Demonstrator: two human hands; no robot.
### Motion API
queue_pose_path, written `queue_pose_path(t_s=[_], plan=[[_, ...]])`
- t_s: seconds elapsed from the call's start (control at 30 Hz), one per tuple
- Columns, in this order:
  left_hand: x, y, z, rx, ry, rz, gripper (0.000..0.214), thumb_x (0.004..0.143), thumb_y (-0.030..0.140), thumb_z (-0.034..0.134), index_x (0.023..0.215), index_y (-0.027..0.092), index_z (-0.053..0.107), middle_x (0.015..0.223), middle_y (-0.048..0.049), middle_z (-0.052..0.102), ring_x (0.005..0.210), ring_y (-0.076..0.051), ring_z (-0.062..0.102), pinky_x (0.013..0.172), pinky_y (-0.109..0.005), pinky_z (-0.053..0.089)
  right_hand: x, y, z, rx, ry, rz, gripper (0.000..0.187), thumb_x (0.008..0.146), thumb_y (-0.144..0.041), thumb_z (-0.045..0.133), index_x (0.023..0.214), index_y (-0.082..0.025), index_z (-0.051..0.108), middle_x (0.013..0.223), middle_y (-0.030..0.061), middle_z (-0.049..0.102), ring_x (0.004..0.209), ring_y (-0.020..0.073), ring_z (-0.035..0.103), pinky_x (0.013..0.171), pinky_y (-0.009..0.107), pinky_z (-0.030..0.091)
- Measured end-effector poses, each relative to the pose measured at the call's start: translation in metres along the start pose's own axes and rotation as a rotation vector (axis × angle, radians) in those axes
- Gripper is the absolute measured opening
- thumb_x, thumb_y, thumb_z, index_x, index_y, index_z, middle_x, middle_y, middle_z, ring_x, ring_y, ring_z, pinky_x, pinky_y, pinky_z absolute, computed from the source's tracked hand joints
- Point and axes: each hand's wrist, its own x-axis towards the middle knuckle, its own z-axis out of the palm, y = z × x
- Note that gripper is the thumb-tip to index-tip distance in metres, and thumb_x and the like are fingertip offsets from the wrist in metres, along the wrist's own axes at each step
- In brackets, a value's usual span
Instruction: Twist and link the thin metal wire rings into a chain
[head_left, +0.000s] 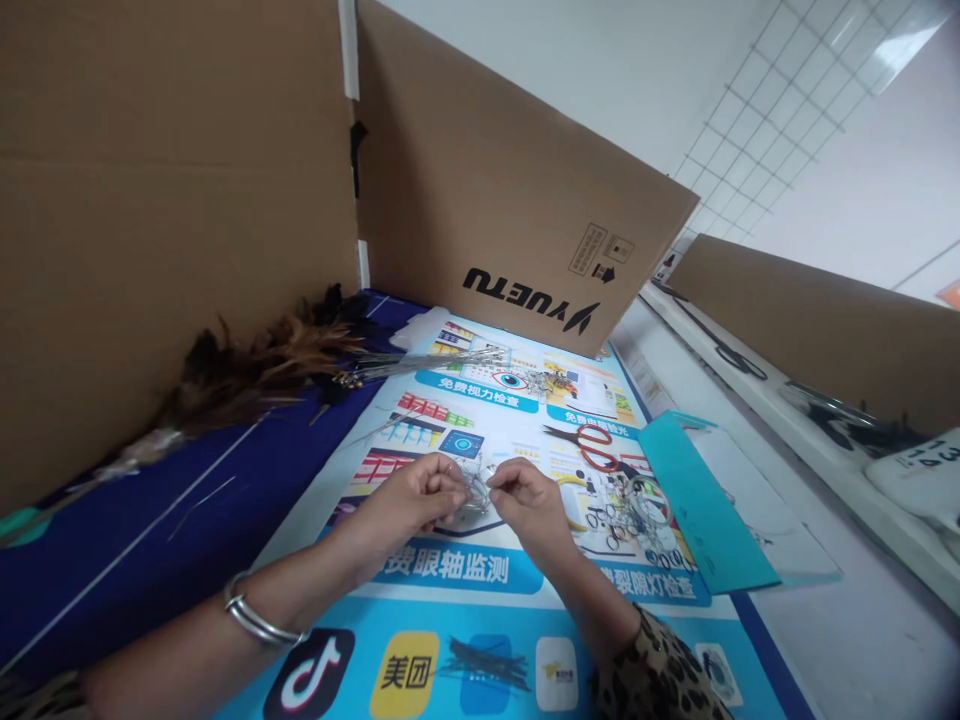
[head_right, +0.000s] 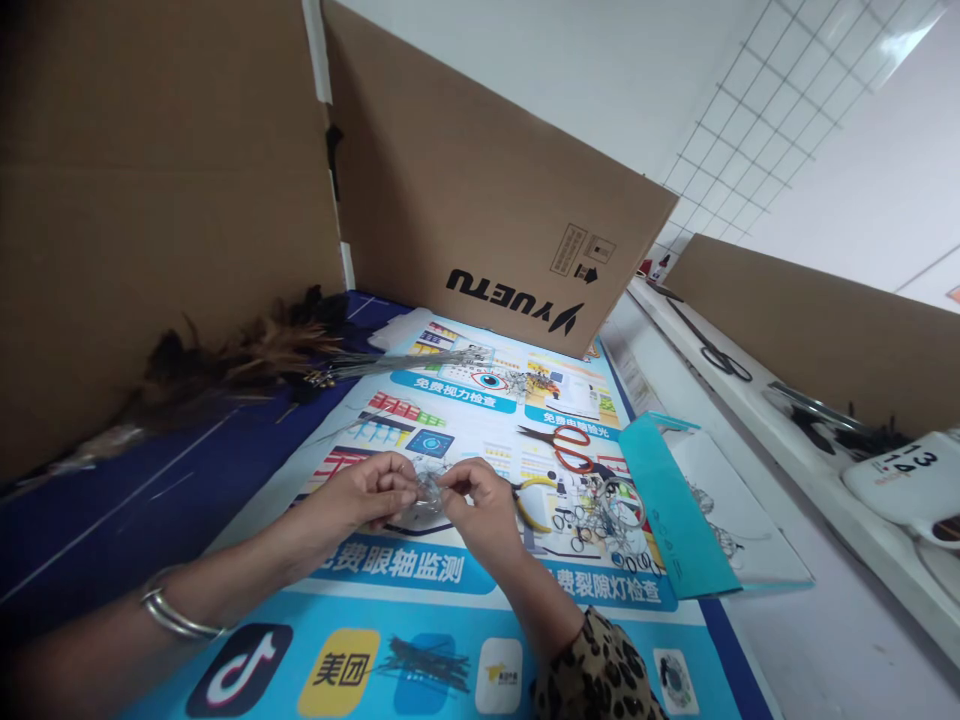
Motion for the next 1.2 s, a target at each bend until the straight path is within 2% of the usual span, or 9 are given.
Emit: queue_pose_path(t_s=[0.17,0.4,0.73,0.9,1.2], plan=[[-0.002,0.001,0.001,-0.004,0.017,0.041,0.025,0.072,0.034,0.067,0.081,0.02,0.049,0.056,0.0073,0.049,0.049,-0.009,0.043,0.046,-0.019,0.027,-0.002,-0.009,0.002,-0.223,-0.022,-0.12,0.013,0.072,-0.011,0.056,0.078,-0.02,0.064,0.084,0.0021,0.057,0.076,0.0139,0.055,0.069,0.026,0.047],[-0.003,0.001,0.003,-0.019,0.041,0.063,0.027,0.071,0.035,0.067,0.083,0.02,0.048,0.062,0.0052,0.051,0.054,-0.011,0.047,0.05,-0.02,0.031,-0.004,-0.009,0.004,-0.265,-0.022,-0.164,0.015,0.072,-0.01,0.056,0.079,-0.02,0.065,0.087,0.004,0.059,0.084,0.0163,0.057,0.069,0.027,0.048],[-0.002,-0.003,0.004,-0.025,0.054,0.097,0.026,0.072,0.033,0.066,0.084,0.02,0.047,0.066,0.0044,0.055,0.058,-0.011,0.05,0.056,-0.022,0.038,-0.005,-0.011,0.004,-0.298,-0.042,-0.152,0.012,0.077,-0.013,0.055,0.08,-0.02,0.064,0.089,0.0045,0.062,0.088,0.0167,0.057,0.076,0.029,0.046],[0.001,-0.008,0.005,0.001,0.024,0.143,0.023,0.073,0.031,0.065,0.083,0.019,0.047,0.066,0.0041,0.054,0.058,-0.012,0.05,0.055,-0.021,0.036,-0.005,-0.008,0.008,-0.316,0.014,-0.108,0.005,0.074,-0.016,0.06,0.072,-0.02,0.062,0.082,0.003,0.06,0.082,0.017,0.056,0.071,0.028,0.045],[-0.002,-0.002,0.003,0.046,-0.005,0.128,0.018,0.076,0.03,0.061,0.086,0.02,0.05,0.063,0.0043,0.056,0.059,-0.013,0.053,0.057,-0.022,0.039,-0.002,-0.013,0.003,-0.301,0.035,0.014,0.008,0.075,-0.017,0.059,0.069,-0.02,0.064,0.072,-0.0002,0.057,0.071,0.0141,0.052,0.067,0.025,0.042]])
